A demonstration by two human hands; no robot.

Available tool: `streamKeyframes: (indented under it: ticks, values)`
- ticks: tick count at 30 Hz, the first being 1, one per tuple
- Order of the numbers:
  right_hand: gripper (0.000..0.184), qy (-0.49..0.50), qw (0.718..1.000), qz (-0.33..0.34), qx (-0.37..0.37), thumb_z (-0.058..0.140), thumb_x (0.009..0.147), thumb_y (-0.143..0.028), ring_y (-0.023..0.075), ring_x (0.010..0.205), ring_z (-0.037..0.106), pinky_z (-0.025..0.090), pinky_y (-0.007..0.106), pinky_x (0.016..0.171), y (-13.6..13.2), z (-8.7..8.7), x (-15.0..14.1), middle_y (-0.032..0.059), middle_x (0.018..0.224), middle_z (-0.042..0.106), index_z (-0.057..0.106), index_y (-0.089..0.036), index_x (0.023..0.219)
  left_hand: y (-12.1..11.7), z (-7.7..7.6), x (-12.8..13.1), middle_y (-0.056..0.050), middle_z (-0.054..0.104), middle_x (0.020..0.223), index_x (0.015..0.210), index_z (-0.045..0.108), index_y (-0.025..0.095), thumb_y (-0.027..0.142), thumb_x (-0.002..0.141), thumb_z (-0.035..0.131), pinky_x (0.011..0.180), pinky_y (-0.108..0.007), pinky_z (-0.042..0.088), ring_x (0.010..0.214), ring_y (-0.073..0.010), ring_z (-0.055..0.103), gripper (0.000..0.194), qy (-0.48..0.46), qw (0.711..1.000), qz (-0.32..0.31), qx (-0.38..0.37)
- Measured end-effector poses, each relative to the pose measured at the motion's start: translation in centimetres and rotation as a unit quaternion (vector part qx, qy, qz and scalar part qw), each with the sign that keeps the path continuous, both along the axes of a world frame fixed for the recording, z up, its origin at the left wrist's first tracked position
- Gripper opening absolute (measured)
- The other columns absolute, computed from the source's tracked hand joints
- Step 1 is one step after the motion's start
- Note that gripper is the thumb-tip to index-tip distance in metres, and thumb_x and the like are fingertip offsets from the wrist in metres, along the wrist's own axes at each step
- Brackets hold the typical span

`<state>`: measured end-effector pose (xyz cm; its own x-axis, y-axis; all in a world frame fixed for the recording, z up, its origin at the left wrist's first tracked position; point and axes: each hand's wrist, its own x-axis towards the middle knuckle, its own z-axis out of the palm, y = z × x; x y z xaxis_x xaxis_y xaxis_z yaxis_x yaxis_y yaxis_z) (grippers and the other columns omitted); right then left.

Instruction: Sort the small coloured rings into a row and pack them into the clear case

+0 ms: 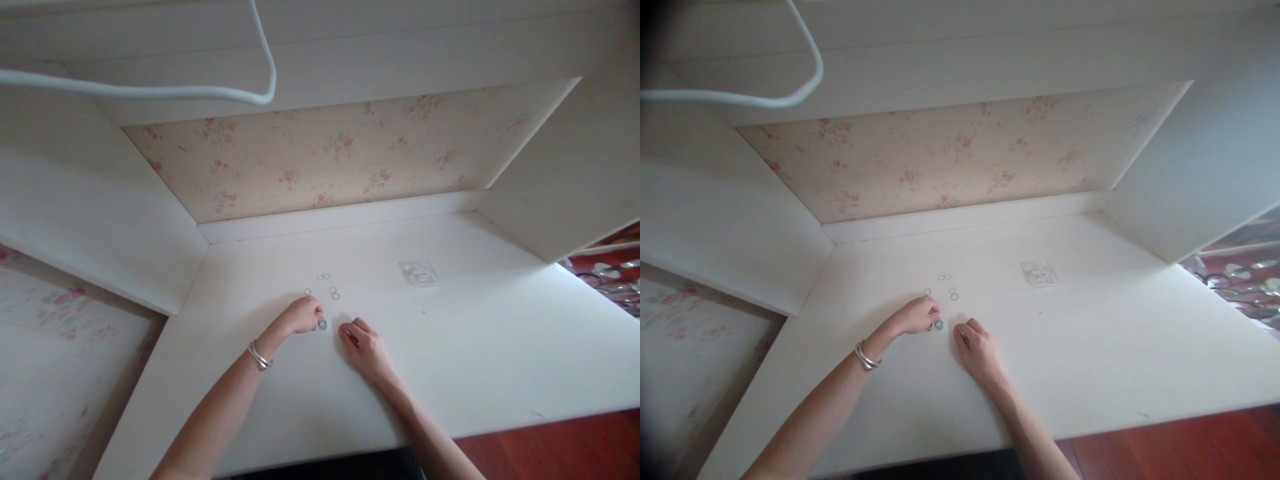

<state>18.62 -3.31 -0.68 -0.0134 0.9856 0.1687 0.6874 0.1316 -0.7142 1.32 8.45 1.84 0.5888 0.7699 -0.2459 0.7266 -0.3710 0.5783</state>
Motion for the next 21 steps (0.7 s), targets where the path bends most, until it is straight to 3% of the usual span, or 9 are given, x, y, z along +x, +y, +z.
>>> streamKeyframes:
  ticks: [4,7,14,21]
  values:
    - [0.028,0.002,1.000,0.001,0.005,0.039,0.092,-0.030,0.0105,0.063,0.053,0.039,0.021,0.061,0.0,0.0,0.0,0.0015,0.079,0.057,0.066,-0.022,0.089,-0.2,0.6,-0.6,-0.007,0.067,0.087,0.078,0.068,0.017,0.031,0.079,0.049,0.073,-0.026,0.042,0.081,-0.0184,0.059,0.023,-0.011,0.999,0.037,0.037]
    - [0.028,0.011,1.000,-0.004,-0.001,0.040,0.092,-0.032,0.0106,0.062,0.052,0.039,0.022,0.060,0.0,-0.1,0.0,0.0015,0.078,0.057,0.066,-0.023,0.089,-0.8,1.2,-1.9,-0.007,0.066,0.093,0.086,0.067,0.017,0.033,0.081,0.048,0.078,-0.026,0.042,0.086,-0.0182,0.059,0.025,-0.058,0.994,0.084,0.050]
    - [0.029,0.017,1.000,-0.013,-0.021,0.042,0.089,-0.035,0.0116,0.061,0.054,0.040,0.023,0.059,1.7,0.3,-0.2,0.0026,0.081,0.061,0.067,-0.023,0.087,-3.9,0.0,-6.6,-0.004,0.063,0.077,0.090,0.064,0.015,0.044,0.081,0.049,0.067,-0.026,0.042,0.071,-0.0166,0.056,0.035,-0.194,0.944,0.265,0.007]
    - [0.027,-0.158,0.985,0.055,-0.045,0.044,0.091,-0.032,0.0142,0.080,0.059,0.040,0.024,0.069,8.1,2.5,-3.4,0.0033,0.099,0.063,0.064,-0.028,0.109,-6.8,-1.2,-7.7,0.003,0.051,0.060,0.089,0.065,0.016,0.048,0.079,0.052,0.052,-0.022,0.029,0.055,-0.0116,0.043,0.036,-0.247,0.916,0.313,-0.051]
